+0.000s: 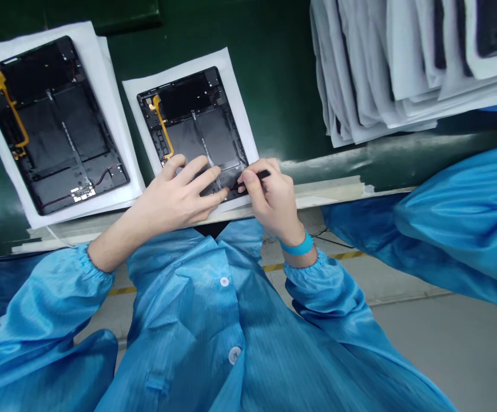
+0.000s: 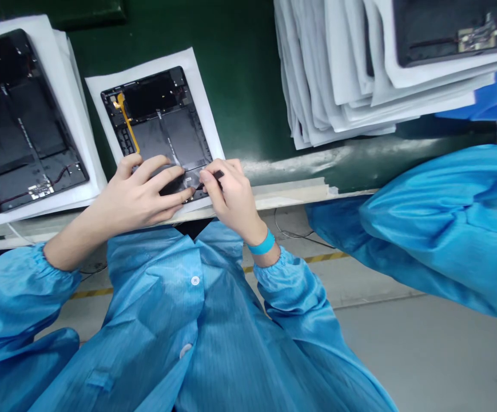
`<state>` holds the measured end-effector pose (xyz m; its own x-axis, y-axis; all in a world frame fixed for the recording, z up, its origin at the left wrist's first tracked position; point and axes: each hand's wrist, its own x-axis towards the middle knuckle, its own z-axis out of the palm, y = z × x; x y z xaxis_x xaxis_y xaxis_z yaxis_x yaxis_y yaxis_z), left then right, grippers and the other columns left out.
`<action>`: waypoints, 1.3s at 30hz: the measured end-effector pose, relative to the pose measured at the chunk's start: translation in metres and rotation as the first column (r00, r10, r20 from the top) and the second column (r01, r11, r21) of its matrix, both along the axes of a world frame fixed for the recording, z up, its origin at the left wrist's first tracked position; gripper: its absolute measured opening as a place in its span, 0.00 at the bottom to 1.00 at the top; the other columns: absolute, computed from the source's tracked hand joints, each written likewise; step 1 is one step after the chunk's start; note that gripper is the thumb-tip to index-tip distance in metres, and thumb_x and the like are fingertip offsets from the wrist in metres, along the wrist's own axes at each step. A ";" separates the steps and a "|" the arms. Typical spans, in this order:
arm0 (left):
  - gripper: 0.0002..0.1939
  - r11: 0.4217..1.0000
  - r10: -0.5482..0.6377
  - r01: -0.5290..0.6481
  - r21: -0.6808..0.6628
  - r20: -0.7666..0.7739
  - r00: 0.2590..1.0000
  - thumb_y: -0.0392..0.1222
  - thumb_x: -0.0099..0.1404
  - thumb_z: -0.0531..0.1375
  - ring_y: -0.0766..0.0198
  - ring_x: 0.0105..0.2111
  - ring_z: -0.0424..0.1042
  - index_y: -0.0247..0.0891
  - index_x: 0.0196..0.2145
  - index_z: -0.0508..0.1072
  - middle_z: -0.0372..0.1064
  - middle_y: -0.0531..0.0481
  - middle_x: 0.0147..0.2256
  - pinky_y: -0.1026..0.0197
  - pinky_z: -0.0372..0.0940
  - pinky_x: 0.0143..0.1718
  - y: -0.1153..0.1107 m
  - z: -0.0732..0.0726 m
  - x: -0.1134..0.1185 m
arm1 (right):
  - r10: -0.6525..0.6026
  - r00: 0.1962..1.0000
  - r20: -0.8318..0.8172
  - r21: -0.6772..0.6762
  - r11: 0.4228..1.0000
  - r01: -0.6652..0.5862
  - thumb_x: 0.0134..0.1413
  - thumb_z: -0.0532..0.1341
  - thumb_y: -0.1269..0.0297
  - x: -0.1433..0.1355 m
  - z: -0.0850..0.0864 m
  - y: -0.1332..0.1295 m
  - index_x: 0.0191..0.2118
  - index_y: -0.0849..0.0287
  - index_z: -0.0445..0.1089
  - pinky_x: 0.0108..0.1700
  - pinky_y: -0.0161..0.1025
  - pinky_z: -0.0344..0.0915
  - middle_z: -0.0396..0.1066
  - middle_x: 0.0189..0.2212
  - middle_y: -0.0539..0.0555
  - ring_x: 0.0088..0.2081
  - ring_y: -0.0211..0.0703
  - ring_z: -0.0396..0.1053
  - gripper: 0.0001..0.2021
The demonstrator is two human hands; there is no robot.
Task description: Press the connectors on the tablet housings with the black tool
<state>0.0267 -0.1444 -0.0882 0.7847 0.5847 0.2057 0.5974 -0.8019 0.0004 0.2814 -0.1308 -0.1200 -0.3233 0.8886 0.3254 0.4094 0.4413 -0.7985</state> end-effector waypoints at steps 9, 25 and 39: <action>0.14 1.000 0.018 -0.017 0.026 -0.038 0.999 0.46 0.87 0.57 0.39 0.67 0.75 0.47 0.65 0.74 0.76 0.41 0.66 0.34 0.70 0.63 -0.002 0.000 -0.002 | 0.008 1.000 0.015 0.021 1.000 -0.008 0.86 0.52 0.54 0.000 0.000 0.000 0.38 0.50 0.67 0.51 0.51 0.71 0.77 0.33 0.51 0.39 0.49 0.74 0.18; 0.14 1.000 -0.018 0.017 -0.017 -0.016 1.000 0.42 0.85 0.57 0.41 0.68 0.72 0.47 0.61 0.79 0.76 0.43 0.66 0.34 0.69 0.66 0.002 0.002 -0.003 | 0.006 0.999 0.047 0.082 0.997 -0.010 0.86 0.53 0.57 0.001 -0.003 0.001 0.38 0.51 0.68 0.50 0.49 0.71 0.77 0.33 0.51 0.39 0.47 0.75 0.17; 0.26 0.981 0.046 -0.087 -0.174 -0.229 0.972 0.41 0.89 0.50 0.43 0.78 0.65 0.52 0.74 0.77 0.72 0.42 0.72 0.43 0.61 0.73 -0.004 0.022 0.001 | -0.087 0.974 0.210 0.305 0.952 0.019 0.79 0.50 0.33 0.002 -0.016 0.013 0.34 0.41 0.72 0.25 0.53 0.71 0.83 0.28 0.58 0.32 0.61 0.84 0.26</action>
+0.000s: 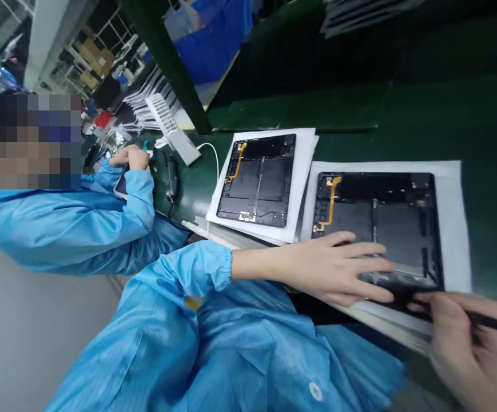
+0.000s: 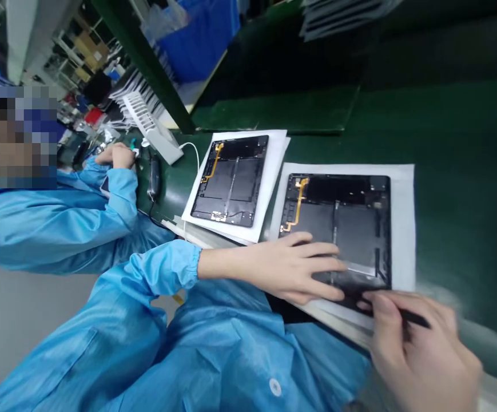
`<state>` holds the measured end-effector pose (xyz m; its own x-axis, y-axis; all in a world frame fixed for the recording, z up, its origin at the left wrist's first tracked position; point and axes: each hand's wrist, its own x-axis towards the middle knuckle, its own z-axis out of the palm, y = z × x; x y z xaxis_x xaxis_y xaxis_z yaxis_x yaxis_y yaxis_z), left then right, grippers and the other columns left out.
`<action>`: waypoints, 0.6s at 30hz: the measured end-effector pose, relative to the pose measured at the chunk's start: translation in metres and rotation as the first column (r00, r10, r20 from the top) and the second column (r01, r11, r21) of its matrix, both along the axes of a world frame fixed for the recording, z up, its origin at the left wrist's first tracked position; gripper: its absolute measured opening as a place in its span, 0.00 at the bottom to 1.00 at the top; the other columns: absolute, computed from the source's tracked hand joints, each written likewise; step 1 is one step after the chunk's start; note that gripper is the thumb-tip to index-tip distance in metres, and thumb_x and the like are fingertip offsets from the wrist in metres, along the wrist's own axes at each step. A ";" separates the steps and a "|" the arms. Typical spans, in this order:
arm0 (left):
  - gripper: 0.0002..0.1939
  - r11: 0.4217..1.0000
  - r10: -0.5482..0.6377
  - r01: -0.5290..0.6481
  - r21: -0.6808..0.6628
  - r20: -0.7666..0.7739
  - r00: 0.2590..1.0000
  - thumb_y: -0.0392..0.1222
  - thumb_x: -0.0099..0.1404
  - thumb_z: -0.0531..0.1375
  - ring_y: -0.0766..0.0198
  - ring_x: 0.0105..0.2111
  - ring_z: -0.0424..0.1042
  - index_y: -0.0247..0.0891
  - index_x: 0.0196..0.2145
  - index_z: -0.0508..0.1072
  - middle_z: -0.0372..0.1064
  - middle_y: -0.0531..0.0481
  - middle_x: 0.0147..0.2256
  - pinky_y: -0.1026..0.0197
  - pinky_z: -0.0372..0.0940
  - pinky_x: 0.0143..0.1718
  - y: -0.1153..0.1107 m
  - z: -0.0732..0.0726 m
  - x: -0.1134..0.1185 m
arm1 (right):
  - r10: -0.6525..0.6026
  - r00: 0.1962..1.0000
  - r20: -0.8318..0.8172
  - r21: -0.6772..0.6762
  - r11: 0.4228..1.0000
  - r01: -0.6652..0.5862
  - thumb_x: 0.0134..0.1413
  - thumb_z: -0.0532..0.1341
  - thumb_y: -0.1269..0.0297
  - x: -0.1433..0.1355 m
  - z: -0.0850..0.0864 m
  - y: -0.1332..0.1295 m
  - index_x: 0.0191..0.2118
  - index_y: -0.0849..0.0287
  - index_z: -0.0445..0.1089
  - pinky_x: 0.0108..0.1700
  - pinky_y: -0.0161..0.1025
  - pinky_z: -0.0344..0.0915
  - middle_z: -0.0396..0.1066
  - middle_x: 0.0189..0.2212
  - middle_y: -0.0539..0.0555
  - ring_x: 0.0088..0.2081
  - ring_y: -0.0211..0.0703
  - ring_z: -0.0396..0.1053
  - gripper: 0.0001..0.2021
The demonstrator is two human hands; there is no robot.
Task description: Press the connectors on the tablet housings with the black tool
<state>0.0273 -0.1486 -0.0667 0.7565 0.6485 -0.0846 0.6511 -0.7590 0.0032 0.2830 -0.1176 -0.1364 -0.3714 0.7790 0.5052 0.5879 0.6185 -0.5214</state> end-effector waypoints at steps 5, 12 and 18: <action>0.26 1.000 0.021 -0.021 0.016 0.026 0.999 0.40 0.88 0.49 0.43 0.77 0.67 0.51 0.73 0.78 0.72 0.43 0.73 0.44 0.63 0.72 -0.008 0.008 0.004 | -0.038 0.999 -0.015 -0.083 0.996 0.037 0.72 0.49 0.24 -0.002 0.013 -0.008 0.30 0.40 0.72 0.25 0.58 0.75 0.83 0.26 0.60 0.31 0.66 0.84 0.31; 0.24 0.996 0.061 -0.064 0.055 0.049 0.997 0.41 0.87 0.54 0.44 0.77 0.67 0.51 0.72 0.80 0.71 0.43 0.74 0.48 0.68 0.67 -0.010 0.006 0.003 | -0.119 0.993 -0.005 -0.202 0.972 0.116 0.64 0.46 0.16 -0.012 0.026 -0.010 0.27 0.37 0.70 0.23 0.61 0.67 0.83 0.28 0.66 0.35 0.73 0.84 0.35; 0.25 0.996 0.019 -0.025 0.090 0.063 0.998 0.40 0.88 0.51 0.43 0.77 0.68 0.50 0.72 0.79 0.71 0.43 0.74 0.46 0.67 0.70 -0.011 -0.002 0.003 | -0.112 0.993 0.023 -0.241 0.964 0.115 0.64 0.45 0.15 -0.016 0.038 -0.017 0.28 0.37 0.70 0.19 0.57 0.57 0.84 0.30 0.66 0.37 0.72 0.85 0.35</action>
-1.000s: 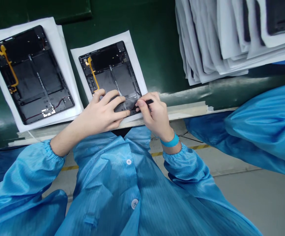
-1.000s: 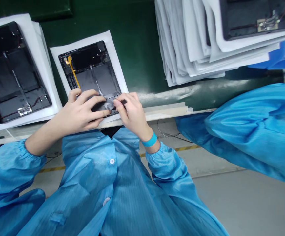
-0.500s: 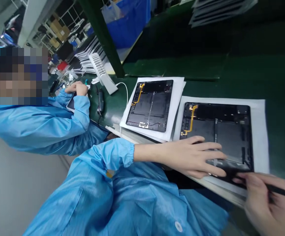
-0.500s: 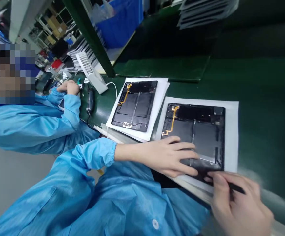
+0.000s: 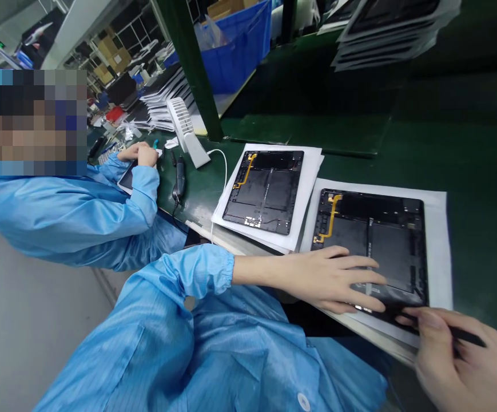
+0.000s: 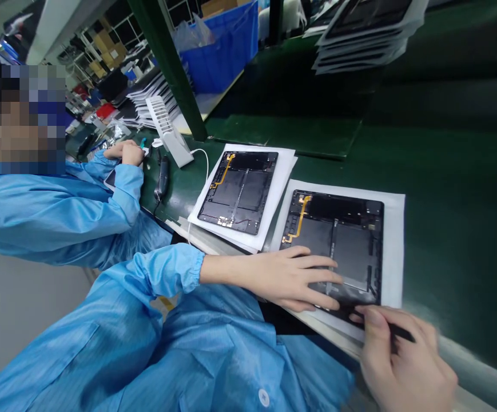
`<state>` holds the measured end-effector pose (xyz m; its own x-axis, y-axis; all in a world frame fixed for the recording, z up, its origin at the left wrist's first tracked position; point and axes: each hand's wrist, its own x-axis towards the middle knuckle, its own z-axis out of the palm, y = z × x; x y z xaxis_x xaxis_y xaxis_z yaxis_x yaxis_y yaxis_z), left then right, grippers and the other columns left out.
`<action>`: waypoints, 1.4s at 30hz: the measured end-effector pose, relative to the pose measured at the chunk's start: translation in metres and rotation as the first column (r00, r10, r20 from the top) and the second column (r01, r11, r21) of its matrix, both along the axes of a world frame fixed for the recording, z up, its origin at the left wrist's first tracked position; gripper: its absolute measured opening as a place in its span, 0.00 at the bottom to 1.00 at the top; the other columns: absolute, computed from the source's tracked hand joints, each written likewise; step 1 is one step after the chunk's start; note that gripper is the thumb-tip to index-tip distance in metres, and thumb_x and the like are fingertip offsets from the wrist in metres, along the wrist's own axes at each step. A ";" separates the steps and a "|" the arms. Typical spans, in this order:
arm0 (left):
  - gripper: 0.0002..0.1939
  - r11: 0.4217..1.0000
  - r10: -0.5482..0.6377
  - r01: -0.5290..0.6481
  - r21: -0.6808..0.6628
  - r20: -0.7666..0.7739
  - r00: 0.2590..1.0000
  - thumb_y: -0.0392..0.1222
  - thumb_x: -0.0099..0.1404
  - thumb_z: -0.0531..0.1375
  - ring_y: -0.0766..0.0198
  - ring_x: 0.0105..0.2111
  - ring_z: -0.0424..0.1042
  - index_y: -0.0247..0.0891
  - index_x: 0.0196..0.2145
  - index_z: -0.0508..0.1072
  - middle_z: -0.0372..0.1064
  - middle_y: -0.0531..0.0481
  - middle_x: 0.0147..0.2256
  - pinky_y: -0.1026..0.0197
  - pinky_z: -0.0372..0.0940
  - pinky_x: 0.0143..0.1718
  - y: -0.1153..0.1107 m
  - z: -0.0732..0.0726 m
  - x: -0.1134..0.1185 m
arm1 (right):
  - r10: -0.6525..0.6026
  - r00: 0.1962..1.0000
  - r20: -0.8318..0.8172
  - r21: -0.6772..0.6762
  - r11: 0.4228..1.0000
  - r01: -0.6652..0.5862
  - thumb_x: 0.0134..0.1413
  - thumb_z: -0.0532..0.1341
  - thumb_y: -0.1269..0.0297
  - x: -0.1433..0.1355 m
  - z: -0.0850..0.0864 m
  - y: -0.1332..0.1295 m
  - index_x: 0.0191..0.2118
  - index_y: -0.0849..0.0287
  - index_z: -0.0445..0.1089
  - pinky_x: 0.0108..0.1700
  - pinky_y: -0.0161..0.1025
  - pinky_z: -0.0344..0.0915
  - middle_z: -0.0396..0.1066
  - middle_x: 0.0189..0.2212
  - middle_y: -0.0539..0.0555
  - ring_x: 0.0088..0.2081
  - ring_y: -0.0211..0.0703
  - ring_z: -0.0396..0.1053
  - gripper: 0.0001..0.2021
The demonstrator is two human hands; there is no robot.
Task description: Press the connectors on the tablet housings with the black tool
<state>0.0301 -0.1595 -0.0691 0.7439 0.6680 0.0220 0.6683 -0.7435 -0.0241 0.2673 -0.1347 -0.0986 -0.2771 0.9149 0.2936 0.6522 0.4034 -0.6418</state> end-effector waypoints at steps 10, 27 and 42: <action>0.26 0.997 -0.051 0.049 0.051 0.021 0.999 0.40 0.89 0.49 0.45 0.75 0.70 0.48 0.70 0.82 0.74 0.44 0.71 0.49 0.70 0.67 0.001 -0.001 -0.006 | 0.010 0.998 0.063 0.051 0.999 -0.014 0.68 0.48 0.21 0.008 -0.007 0.007 0.28 0.40 0.74 0.17 0.55 0.60 0.84 0.28 0.61 0.18 0.59 0.67 0.34; 0.26 0.998 -0.037 0.038 -0.058 0.015 0.999 0.40 0.89 0.48 0.43 0.78 0.65 0.44 0.71 0.80 0.69 0.41 0.75 0.43 0.65 0.72 0.000 0.000 -0.006 | -0.004 0.997 -0.078 -0.026 1.000 0.002 0.59 0.50 0.13 0.000 -0.003 0.008 0.22 0.41 0.70 0.20 0.52 0.51 0.78 0.24 0.66 0.26 0.65 0.76 0.38; 0.17 0.994 -0.070 0.048 0.094 0.256 0.964 0.38 0.86 0.54 0.39 0.66 0.74 0.33 0.58 0.82 0.79 0.34 0.62 0.39 0.71 0.62 0.004 -0.029 0.000 | 0.069 0.945 -0.321 -0.084 0.991 -0.101 0.83 0.54 0.41 0.017 -0.027 0.000 0.39 0.50 0.73 0.48 0.49 0.74 0.79 0.31 0.51 0.35 0.47 0.75 0.23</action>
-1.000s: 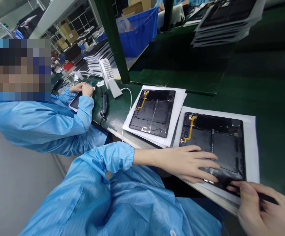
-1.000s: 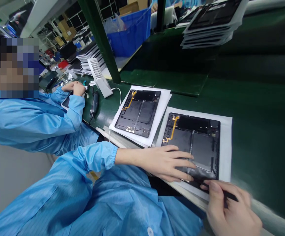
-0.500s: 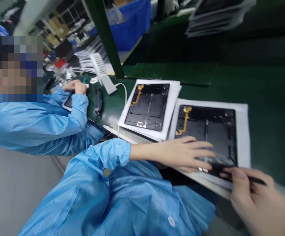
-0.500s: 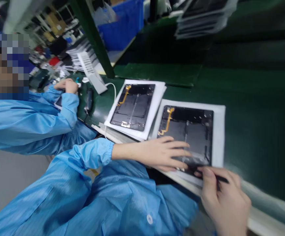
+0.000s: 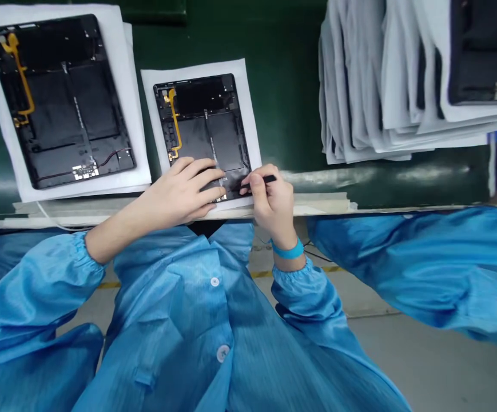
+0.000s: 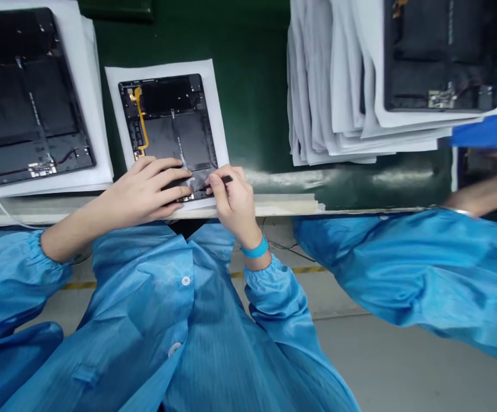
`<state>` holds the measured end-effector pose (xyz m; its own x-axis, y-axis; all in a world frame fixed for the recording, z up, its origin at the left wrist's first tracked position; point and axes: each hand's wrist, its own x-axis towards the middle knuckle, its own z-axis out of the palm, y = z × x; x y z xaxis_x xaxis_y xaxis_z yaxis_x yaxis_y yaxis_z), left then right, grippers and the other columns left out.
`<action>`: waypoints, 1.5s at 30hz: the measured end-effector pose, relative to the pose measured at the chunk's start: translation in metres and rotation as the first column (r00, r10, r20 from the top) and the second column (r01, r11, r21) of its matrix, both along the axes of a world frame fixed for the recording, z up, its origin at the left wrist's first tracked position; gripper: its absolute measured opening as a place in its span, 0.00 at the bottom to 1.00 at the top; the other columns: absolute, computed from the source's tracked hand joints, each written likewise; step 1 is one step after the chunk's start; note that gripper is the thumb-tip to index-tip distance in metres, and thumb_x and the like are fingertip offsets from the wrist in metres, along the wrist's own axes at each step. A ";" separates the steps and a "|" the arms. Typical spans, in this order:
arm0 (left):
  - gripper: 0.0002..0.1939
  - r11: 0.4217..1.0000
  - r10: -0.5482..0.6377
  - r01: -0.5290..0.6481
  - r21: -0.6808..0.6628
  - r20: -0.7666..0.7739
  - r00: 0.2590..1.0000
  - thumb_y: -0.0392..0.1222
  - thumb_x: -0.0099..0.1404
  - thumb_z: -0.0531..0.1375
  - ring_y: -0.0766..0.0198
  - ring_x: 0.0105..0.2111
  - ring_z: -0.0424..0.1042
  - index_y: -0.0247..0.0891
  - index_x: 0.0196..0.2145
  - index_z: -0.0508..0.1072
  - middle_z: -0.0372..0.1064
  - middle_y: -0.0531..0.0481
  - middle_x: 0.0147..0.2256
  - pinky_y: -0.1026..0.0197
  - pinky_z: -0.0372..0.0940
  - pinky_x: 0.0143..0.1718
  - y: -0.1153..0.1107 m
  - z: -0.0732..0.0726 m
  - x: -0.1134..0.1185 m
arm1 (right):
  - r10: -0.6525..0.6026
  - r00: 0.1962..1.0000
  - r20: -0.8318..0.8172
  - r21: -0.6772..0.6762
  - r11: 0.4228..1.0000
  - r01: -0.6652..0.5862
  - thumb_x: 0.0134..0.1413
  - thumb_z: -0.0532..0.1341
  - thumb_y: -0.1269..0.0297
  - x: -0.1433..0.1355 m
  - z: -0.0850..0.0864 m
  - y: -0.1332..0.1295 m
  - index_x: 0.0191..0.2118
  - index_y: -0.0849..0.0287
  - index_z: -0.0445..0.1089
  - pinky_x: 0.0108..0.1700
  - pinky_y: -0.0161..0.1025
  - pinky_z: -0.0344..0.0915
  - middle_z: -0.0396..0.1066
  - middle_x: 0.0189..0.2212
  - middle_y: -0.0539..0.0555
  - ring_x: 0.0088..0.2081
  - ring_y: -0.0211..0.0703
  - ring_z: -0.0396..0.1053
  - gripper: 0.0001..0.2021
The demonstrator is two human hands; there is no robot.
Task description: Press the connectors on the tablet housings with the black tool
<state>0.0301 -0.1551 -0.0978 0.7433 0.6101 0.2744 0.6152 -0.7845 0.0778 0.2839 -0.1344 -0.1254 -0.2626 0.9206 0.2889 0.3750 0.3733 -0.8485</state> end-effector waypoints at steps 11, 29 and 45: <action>0.16 0.987 0.015 -0.011 -0.157 0.021 1.000 0.38 0.85 0.57 0.37 0.70 0.71 0.39 0.60 0.82 0.73 0.33 0.69 0.34 0.68 0.64 0.003 -0.005 -0.002 | 0.046 0.998 0.048 0.005 0.999 -0.047 0.84 0.54 0.42 0.000 0.002 0.002 0.40 0.50 0.72 0.49 0.50 0.73 0.79 0.32 0.51 0.37 0.48 0.77 0.23; 0.18 0.988 0.003 -0.008 -0.152 -0.035 0.999 0.39 0.85 0.54 0.35 0.71 0.69 0.40 0.61 0.81 0.71 0.33 0.70 0.32 0.69 0.65 0.007 -0.001 0.000 | 0.061 0.993 0.097 0.028 0.998 -0.064 0.84 0.53 0.45 0.001 0.004 0.005 0.39 0.49 0.71 0.51 0.52 0.74 0.79 0.31 0.51 0.39 0.49 0.77 0.21; 0.18 0.993 -0.028 0.020 -0.115 -0.070 0.997 0.41 0.86 0.56 0.34 0.70 0.72 0.40 0.63 0.82 0.73 0.32 0.69 0.29 0.68 0.64 0.012 0.012 0.001 | -0.137 0.989 -0.054 -0.009 0.991 0.137 0.82 0.54 0.37 0.016 0.000 0.013 0.40 0.51 0.73 0.42 0.45 0.73 0.75 0.30 0.48 0.33 0.41 0.77 0.25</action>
